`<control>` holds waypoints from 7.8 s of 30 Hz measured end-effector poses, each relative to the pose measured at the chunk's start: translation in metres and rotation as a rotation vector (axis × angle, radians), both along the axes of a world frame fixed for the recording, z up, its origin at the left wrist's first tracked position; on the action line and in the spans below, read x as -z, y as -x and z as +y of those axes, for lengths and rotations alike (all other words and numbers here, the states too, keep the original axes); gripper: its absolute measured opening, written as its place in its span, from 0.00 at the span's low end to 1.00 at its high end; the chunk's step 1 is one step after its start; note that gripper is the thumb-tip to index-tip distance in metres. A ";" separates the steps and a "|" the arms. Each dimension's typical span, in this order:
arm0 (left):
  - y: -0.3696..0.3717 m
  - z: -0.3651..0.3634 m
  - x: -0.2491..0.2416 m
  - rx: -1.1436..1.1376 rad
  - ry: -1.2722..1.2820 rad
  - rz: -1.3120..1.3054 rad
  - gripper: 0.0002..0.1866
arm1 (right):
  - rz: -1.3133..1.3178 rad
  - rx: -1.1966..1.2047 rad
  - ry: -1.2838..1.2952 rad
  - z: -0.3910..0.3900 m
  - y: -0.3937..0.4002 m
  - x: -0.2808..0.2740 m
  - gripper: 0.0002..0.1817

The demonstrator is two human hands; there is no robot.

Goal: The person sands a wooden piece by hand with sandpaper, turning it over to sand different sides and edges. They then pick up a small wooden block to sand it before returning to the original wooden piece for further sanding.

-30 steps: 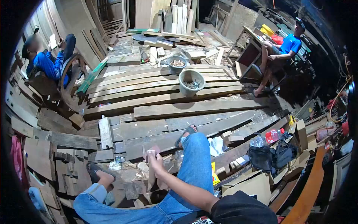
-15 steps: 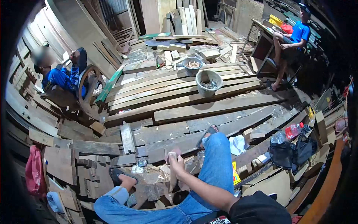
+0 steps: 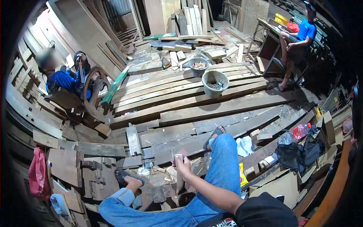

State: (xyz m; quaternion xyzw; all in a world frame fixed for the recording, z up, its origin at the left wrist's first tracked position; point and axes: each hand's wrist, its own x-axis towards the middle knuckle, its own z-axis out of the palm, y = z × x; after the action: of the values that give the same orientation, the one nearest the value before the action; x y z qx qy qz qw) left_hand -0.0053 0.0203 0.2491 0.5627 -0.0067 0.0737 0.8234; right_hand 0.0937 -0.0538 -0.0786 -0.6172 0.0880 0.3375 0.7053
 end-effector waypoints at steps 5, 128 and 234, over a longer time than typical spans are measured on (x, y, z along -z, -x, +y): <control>-0.004 0.003 0.002 -0.009 0.024 -0.011 0.23 | 0.019 -0.011 -0.009 0.001 0.000 0.013 0.17; 0.053 -0.066 0.274 -0.505 -0.534 0.515 0.35 | 0.299 -0.183 -0.300 -0.025 -0.015 0.022 0.19; 0.048 -0.069 0.296 -0.584 -0.522 0.617 0.30 | 0.163 -0.150 -0.112 -0.019 -0.014 0.009 0.20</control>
State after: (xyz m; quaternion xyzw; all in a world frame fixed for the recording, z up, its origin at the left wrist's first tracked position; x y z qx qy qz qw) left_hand -0.0529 -0.0488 -0.0469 0.7238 0.3771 0.1270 0.5637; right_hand 0.1075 -0.0732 -0.0877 -0.5522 0.0797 0.4429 0.7018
